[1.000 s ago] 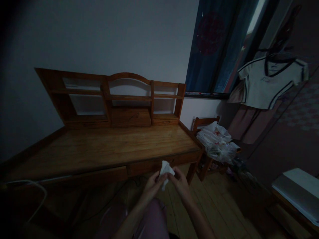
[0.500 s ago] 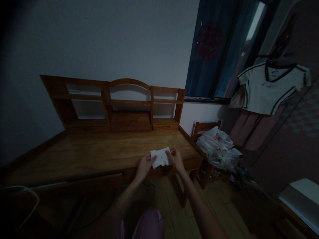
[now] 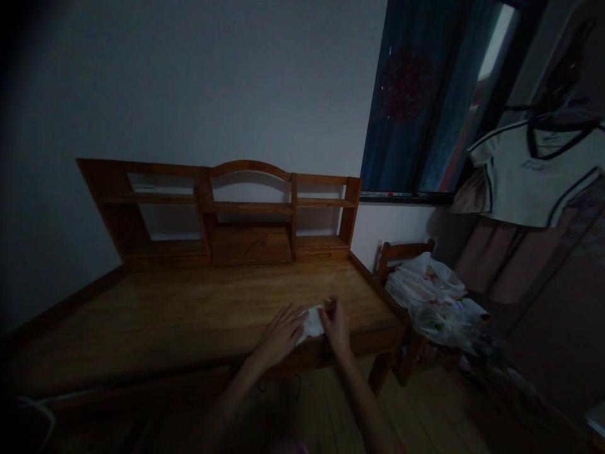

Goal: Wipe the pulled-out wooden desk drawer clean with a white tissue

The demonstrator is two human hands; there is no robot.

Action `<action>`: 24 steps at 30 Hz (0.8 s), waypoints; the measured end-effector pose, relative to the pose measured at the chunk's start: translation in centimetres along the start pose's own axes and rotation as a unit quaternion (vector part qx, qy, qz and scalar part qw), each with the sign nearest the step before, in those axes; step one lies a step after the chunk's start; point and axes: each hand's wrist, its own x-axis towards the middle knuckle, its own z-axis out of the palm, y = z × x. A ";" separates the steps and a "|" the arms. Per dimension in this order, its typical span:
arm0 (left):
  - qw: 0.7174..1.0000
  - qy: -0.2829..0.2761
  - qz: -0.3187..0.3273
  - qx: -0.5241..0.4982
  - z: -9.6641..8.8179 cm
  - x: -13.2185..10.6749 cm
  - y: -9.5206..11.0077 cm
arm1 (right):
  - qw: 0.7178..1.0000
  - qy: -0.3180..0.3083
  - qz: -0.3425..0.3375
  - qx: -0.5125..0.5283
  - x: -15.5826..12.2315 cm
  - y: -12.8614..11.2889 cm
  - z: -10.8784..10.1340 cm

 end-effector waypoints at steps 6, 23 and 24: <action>0.996 -0.073 0.043 0.000 0.3 0.8 -1.8 | 0.957 -0.131 -0.196 -0.169 -1.4 -1.7 -2.1; 0.993 -0.084 -0.005 -0.084 -1.1 1.1 -1.5 | 0.935 -0.215 -0.164 -0.230 -1.6 -0.8 -2.9; 0.992 -0.074 -0.015 -0.100 -1.2 1.2 -1.4 | 0.948 -0.201 -0.147 -0.200 -1.6 -0.9 -2.8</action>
